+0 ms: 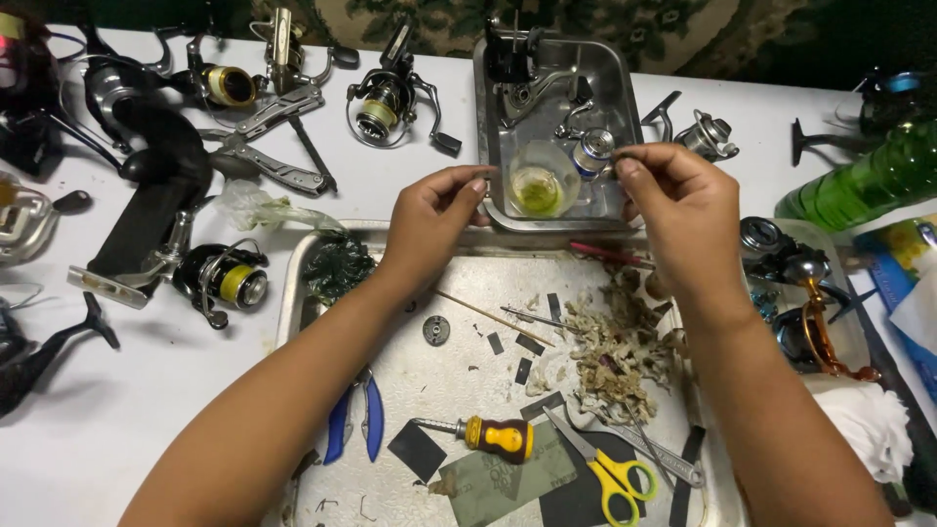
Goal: Repairing a fishing reel by cutting a small piece of material and cleaning/assembling internal components.
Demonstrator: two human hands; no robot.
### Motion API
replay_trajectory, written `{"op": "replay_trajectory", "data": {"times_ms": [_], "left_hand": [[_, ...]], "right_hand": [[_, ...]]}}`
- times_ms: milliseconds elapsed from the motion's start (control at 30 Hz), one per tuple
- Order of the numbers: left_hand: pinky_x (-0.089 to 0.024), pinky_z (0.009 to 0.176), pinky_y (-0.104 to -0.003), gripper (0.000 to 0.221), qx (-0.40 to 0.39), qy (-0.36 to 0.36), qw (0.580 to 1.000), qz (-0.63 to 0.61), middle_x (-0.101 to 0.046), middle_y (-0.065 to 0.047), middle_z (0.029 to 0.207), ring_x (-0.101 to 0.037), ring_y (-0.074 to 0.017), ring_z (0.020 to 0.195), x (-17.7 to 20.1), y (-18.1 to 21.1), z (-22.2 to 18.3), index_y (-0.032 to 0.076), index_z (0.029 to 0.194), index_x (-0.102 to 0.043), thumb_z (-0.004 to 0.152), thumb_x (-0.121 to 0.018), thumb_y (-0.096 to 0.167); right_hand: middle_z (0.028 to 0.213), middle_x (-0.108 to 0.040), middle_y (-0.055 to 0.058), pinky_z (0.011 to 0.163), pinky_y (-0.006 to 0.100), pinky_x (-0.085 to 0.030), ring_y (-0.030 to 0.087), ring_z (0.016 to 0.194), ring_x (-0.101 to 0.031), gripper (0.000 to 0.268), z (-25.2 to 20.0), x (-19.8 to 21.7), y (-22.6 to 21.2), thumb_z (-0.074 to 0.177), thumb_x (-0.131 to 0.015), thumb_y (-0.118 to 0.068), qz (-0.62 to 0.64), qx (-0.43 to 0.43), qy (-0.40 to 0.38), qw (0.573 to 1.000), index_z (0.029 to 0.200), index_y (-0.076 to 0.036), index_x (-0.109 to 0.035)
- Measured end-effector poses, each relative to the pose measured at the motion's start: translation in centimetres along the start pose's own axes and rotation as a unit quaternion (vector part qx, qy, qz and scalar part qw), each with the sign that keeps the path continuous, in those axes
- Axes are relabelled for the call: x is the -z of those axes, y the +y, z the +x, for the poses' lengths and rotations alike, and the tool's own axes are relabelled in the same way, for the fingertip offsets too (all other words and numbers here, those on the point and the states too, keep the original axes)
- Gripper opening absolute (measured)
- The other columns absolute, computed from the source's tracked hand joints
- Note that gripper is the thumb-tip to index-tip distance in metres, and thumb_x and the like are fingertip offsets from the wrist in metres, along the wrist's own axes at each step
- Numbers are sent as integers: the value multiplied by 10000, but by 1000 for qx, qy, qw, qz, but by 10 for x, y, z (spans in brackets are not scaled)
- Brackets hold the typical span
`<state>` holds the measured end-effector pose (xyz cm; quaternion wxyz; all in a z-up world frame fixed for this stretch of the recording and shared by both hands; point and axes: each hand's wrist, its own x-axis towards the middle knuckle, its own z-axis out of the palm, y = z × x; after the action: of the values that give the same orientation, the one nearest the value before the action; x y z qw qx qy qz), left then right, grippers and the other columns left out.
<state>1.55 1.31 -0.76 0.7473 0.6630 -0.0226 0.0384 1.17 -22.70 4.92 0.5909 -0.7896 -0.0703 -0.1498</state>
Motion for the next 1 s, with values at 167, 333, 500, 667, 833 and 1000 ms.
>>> {"op": "replay_trajectory", "data": {"times_ms": [167, 333, 500, 667, 833, 1000], "left_hand": [[-642, 632, -283, 196, -27, 4, 999, 39, -735, -88, 816, -762, -163, 694, 6, -11, 6, 70, 1097, -771, 955, -722, 196], [-644, 628, -265, 156, -20, 16, 998, 54, -715, -81, 775, -747, -145, 673, 12, -14, 10, 76, 1038, -769, 956, -722, 201], [-665, 675, -268, 153, 4, 14, 1000, -4, -747, -133, 844, -739, -142, 721, 7, -16, 7, -2, 1050, -728, 966, -682, 116], [-672, 694, -275, 212, 10, 10, 1000, 1, -752, -152, 871, -739, -144, 741, 7, -8, 6, -21, 1113, -719, 933, -720, 91], [-675, 693, -275, 255, 10, -3, 999, 33, -759, -127, 877, -754, -138, 744, 7, -7, 5, 19, 1165, -725, 918, -731, 83], [-654, 690, -260, 289, -5, -3, 1000, 31, -754, -108, 865, -741, -126, 733, 8, -3, 3, 48, 1185, -734, 897, -740, 82]], "right_hand": [[808, -698, 112, 579, 286, -549, 163, 679, -647, 124, 14, -1, 1, 946, -784, -5, -132, 70, -51, 988, 1069, -11, -767], [781, -720, 128, 622, 362, -553, 265, 691, -691, 101, 43, -16, 11, 909, -757, -1, -330, 148, -150, 920, 1000, -18, -800], [804, -738, 139, 705, 486, -583, 372, 782, -739, 146, 62, -47, 28, 876, -745, -128, -490, 130, -264, 821, 998, -94, -820], [772, -755, 135, 690, 497, -594, 372, 770, -751, 156, 69, -65, 44, 818, -788, -173, -558, 103, -273, 777, 944, -89, -826], [767, -750, 150, 675, 494, -601, 385, 776, -753, 154, 70, -62, 45, 812, -793, -217, -583, 123, -278, 753, 912, -106, -826], [868, -740, 185, 750, 505, -581, 431, 876, -731, 168, 60, -37, -9, 883, -751, -162, -499, 122, -251, 820, 1021, -112, -833]]}}
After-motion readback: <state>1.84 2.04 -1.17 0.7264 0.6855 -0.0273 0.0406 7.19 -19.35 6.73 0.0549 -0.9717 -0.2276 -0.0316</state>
